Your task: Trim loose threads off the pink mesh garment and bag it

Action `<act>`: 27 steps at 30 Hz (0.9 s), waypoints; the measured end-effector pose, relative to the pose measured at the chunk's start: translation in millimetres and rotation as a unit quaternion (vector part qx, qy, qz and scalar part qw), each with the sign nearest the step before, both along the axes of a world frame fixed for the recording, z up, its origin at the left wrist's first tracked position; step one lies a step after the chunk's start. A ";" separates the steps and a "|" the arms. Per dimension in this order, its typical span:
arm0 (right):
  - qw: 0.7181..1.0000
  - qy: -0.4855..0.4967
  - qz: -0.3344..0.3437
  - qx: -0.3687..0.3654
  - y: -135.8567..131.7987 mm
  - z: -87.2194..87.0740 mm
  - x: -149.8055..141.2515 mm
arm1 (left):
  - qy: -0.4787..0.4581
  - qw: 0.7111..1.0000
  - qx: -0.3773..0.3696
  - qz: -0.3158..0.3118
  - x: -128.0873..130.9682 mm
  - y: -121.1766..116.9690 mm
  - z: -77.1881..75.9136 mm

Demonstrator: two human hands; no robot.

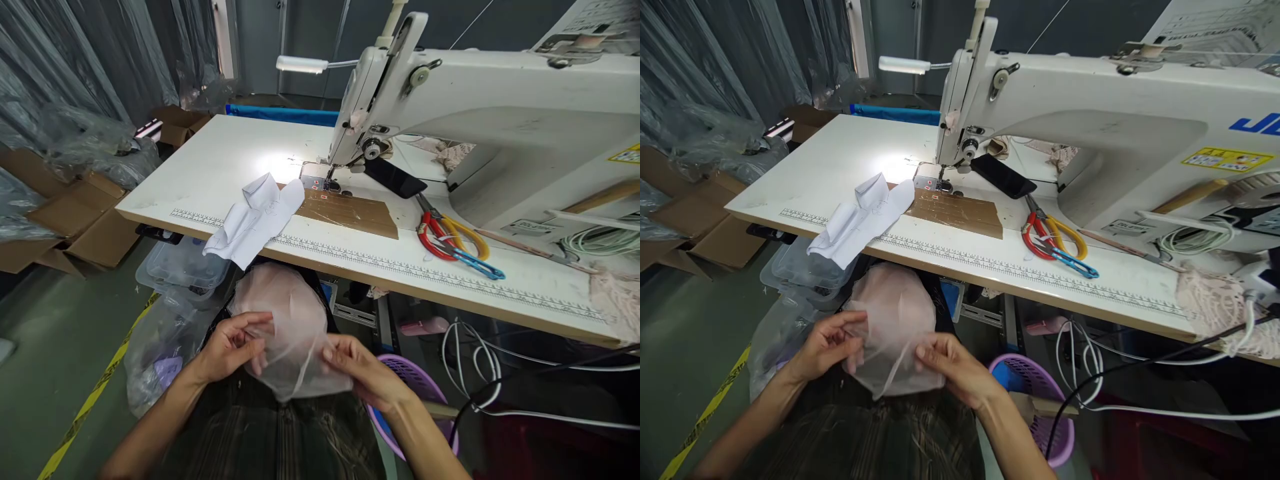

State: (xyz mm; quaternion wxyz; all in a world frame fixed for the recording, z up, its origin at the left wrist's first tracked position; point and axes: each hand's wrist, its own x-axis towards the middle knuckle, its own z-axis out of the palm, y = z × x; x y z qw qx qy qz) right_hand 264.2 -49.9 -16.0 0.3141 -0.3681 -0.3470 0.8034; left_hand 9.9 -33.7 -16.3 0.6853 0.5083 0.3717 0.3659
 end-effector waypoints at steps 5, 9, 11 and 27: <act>0.963 -0.027 -0.265 0.045 34.1 -12.2 -6.0 | 0.052 0.987 0.022 0.151 13.2 22.5 -12.0; 0.936 -0.156 -0.305 0.085 53.4 -39.7 -14.9 | 0.102 0.977 -0.003 0.189 21.0 33.8 -33.3; 0.928 -0.202 -0.301 0.084 55.8 -49.9 -17.6 | 0.108 0.975 -0.028 0.193 21.4 34.2 -41.6; 0.937 -0.166 -0.278 0.127 42.1 -28.9 -10.5 | 0.027 0.979 -0.025 0.198 32.0 9.9 -6.2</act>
